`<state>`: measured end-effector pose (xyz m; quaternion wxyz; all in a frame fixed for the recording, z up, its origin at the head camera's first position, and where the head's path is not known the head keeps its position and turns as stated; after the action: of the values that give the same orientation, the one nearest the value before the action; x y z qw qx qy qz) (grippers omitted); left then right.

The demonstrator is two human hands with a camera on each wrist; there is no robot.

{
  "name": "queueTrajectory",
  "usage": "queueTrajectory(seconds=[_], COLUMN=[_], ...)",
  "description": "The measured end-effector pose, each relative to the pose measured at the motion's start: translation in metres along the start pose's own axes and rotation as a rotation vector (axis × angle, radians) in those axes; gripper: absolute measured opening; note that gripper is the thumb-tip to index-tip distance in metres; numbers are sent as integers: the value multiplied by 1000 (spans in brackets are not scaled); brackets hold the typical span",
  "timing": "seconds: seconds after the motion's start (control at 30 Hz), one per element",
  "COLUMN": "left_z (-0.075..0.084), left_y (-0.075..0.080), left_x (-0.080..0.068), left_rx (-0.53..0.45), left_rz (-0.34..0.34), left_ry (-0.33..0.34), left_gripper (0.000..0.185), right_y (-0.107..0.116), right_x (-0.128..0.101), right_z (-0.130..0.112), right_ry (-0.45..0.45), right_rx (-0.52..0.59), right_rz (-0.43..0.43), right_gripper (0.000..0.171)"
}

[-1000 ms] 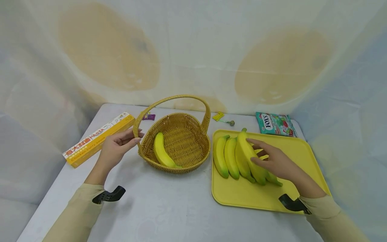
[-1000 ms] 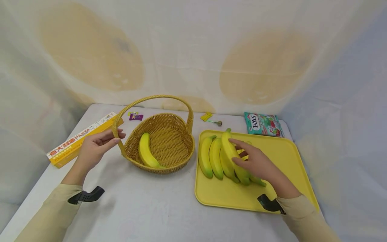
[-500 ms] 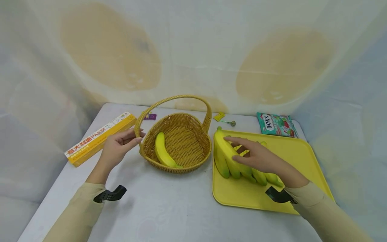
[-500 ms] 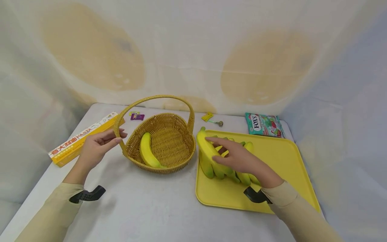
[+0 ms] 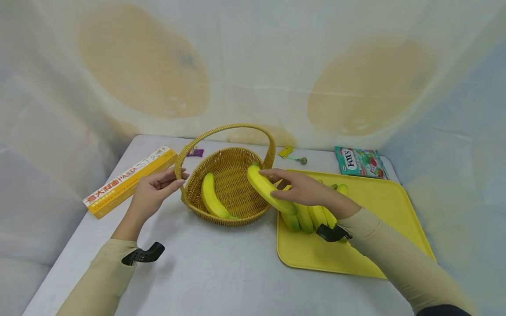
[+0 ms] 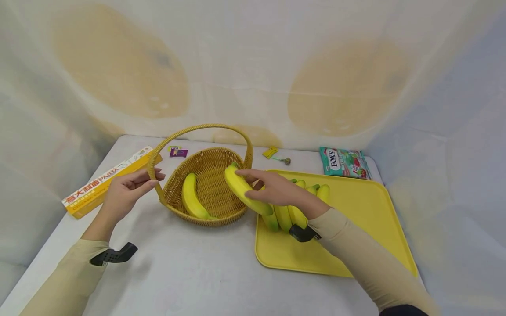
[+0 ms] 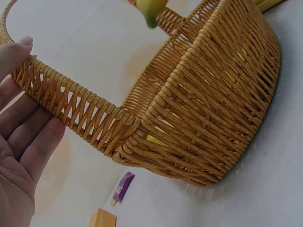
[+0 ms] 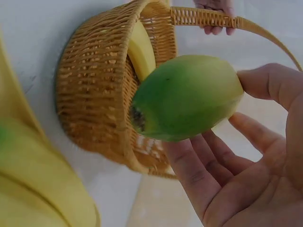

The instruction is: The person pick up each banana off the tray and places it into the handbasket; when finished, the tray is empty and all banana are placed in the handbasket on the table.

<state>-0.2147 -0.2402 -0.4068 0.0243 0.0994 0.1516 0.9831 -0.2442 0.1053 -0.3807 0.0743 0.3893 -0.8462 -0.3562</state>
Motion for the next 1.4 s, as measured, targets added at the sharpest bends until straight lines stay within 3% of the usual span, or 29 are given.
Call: queueTrajectory(seconds=[0.37, 0.8, 1.2, 1.4], left_z=[-1, -1, 0, -1], left_y=[2, 1, 1, 1], left_x=[-1, 0, 1, 0], left_rx=[38, 14, 6, -13], left_rz=[12, 8, 9, 10], left_ry=[0, -5, -13, -7], left_gripper=[44, 41, 39, 39], right_y=[-17, -35, -56, -71], right_x=[62, 123, 148, 152], right_z=[3, 9, 5, -1], right_ry=[-115, -175, -197, -245], right_rx=[111, 96, -24, 17], right_rz=[-59, -125, -240, -277], right_gripper=[58, 57, 68, 80])
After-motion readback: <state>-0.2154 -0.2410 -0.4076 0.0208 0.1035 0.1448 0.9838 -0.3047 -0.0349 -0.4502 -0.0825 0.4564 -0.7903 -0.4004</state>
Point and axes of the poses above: each hand's wrist, its own x-axis towards the middle knuckle, its own y-axis out of the back of the hand, z = x × y, the point moved 8 cm from there along x, towards the middle knuckle, and after that the axes turned 1 degree about -y, right-handed, at the moved point
